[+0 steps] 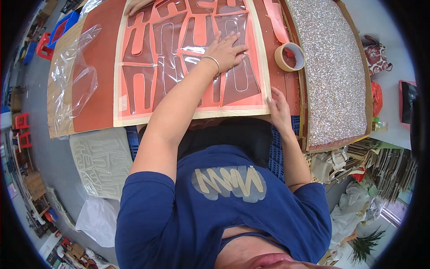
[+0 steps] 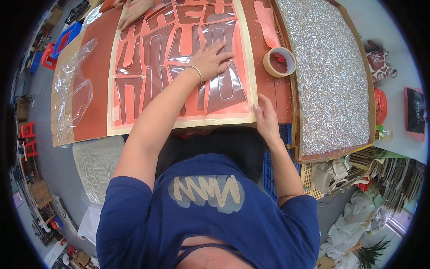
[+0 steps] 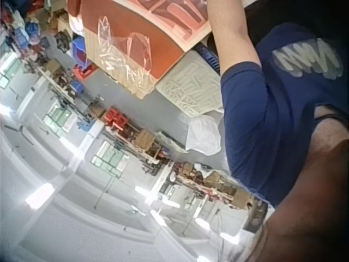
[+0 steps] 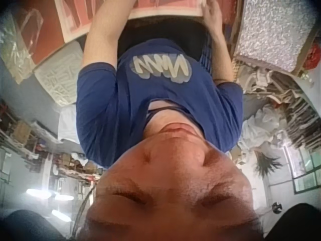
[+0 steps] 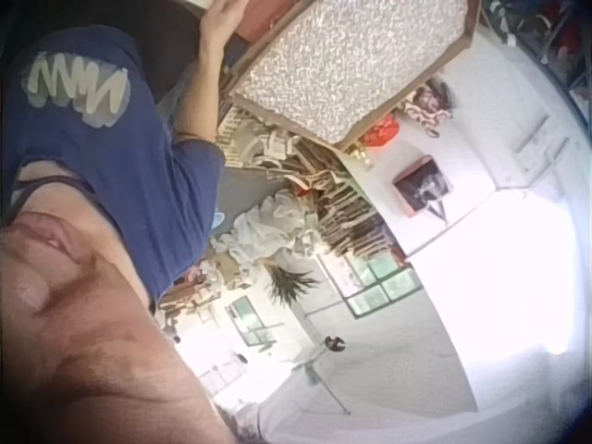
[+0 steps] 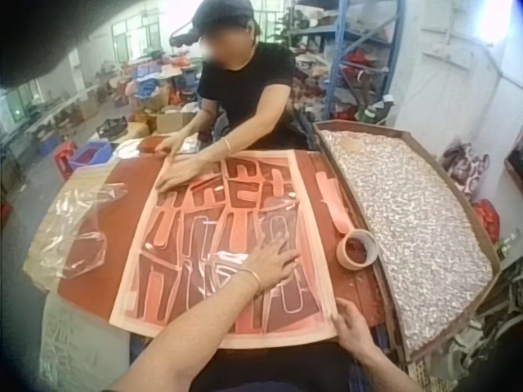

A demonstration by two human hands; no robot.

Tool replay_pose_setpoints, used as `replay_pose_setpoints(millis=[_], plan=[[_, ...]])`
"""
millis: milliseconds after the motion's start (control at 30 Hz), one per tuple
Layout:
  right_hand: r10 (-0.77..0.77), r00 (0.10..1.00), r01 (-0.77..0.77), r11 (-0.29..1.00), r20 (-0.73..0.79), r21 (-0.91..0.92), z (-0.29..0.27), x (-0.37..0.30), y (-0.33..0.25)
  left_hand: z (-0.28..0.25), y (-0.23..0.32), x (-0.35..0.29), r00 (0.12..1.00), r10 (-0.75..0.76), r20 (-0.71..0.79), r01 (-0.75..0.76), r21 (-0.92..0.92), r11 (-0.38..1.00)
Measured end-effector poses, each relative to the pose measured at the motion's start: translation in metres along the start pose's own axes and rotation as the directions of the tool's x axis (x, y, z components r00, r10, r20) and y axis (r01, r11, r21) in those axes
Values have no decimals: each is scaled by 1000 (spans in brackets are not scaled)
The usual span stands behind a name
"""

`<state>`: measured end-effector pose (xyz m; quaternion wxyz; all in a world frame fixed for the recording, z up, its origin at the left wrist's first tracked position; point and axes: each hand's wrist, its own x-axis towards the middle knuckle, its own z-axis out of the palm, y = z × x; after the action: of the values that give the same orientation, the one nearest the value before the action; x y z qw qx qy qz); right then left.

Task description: Aligning shoe component stencils, applying glitter-based material, and securing with tape in a workshop setting.

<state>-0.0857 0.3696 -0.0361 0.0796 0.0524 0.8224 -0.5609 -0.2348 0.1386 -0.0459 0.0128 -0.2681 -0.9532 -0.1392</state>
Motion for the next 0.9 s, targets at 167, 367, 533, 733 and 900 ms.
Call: replay_pose_setpoints(millis=[167,367,533,733,900], plan=[[108,994,-93,948,32,-304,-3,0,-23,-1,1,-1,1000,-9,-5,9,-16,1000],[-546,814,464,405,199,-788,-2,-10,-47,1,0,0,1000,10,-16,-10,13,1000],[-381,751,653,307,539,-692,31,-33,-52,4,-2,1,999,9,-30,-9,21,1000],[-452,660,750,341,601,-567,76,-22,-60,5,-5,3,997,39,-69,-37,24,999],[-574,629,753,283,524,-594,90,-8,-65,5,-4,1,999,27,-34,-26,10,1000]])
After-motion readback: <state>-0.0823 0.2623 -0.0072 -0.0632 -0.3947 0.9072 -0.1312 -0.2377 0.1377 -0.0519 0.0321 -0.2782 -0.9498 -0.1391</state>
